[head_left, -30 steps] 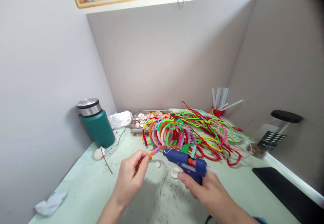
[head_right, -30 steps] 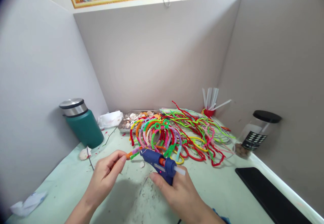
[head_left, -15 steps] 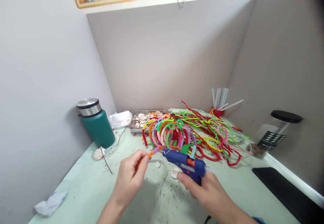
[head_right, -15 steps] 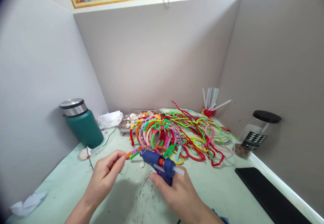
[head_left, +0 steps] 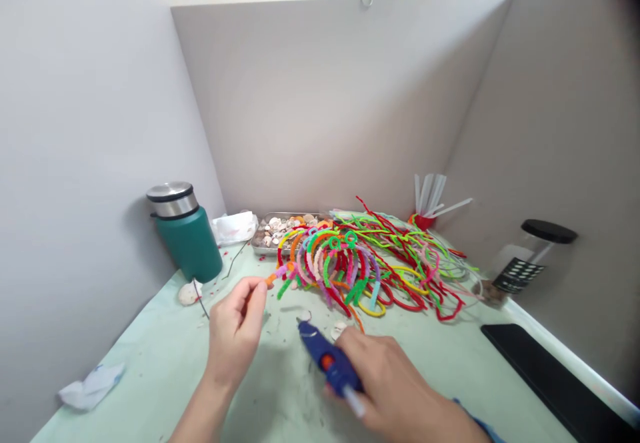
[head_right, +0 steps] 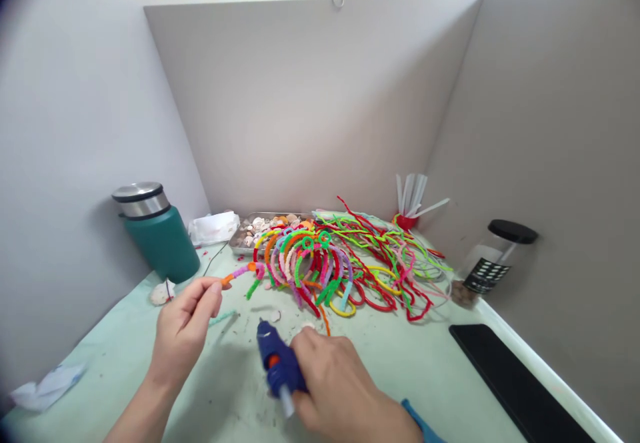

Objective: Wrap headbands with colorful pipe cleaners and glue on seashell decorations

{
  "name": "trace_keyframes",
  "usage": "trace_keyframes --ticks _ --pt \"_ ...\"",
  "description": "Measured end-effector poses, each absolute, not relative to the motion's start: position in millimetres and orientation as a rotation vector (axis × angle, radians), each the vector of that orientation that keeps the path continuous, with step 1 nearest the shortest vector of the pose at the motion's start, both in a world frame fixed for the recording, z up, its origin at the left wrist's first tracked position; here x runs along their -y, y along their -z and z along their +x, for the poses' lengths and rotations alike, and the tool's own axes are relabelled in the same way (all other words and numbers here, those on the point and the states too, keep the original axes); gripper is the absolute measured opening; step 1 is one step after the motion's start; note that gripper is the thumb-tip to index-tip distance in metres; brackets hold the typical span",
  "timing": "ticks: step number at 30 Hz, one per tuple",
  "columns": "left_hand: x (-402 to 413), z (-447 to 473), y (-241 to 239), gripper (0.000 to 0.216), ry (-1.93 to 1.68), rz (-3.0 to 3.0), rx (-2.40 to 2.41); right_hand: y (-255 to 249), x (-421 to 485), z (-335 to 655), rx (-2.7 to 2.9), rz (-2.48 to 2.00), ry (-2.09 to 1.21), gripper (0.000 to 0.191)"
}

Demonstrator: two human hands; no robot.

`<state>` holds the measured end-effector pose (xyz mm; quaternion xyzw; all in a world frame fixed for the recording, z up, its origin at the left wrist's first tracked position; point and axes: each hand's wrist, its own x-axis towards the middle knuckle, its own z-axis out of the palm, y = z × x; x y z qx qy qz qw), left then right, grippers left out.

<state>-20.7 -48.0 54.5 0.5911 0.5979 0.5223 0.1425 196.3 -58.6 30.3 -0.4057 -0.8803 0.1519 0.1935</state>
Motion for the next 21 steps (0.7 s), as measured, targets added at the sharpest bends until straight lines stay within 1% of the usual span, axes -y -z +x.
trace_keyframes --ticks 3,5,7,9,10,11,12,15,17,21 --pt "48 -21 -55 0.021 -1.542 1.689 -1.734 -16 70 179 2.652 -1.166 -0.293 0.022" --pt "48 -20 -55 0.021 -1.533 1.700 -1.720 -12 74 174 2.690 -1.179 -0.284 0.031" --pt "48 -20 -54 0.020 -1.521 1.718 -1.714 -16 71 178 2.730 -1.115 -0.372 0.042" --pt "49 -20 -54 0.019 -1.520 1.733 -1.722 -26 62 188 2.764 -0.992 -0.493 0.045" --pt "49 -20 -54 0.019 -1.524 1.735 -1.729 -32 55 194 2.753 -0.957 -0.521 0.037" --pt "49 -20 -54 0.019 -1.528 1.734 -1.733 -37 47 199 2.704 -0.982 -0.500 0.028" --pt "49 -20 -54 0.019 -1.534 1.731 -1.734 -41 39 203 2.640 -1.046 -0.438 0.023" --pt "50 -20 -55 0.018 -1.540 1.725 -1.727 -41 17 200 2.599 -1.133 -0.229 0.018" --pt "50 -20 -56 0.018 -1.542 1.729 -1.721 -34 6 187 2.676 -1.077 -0.120 0.014" --pt "48 -20 -54 0.018 -1.551 1.731 -1.712 -16 -11 159 2.829 -0.914 0.074 0.015"
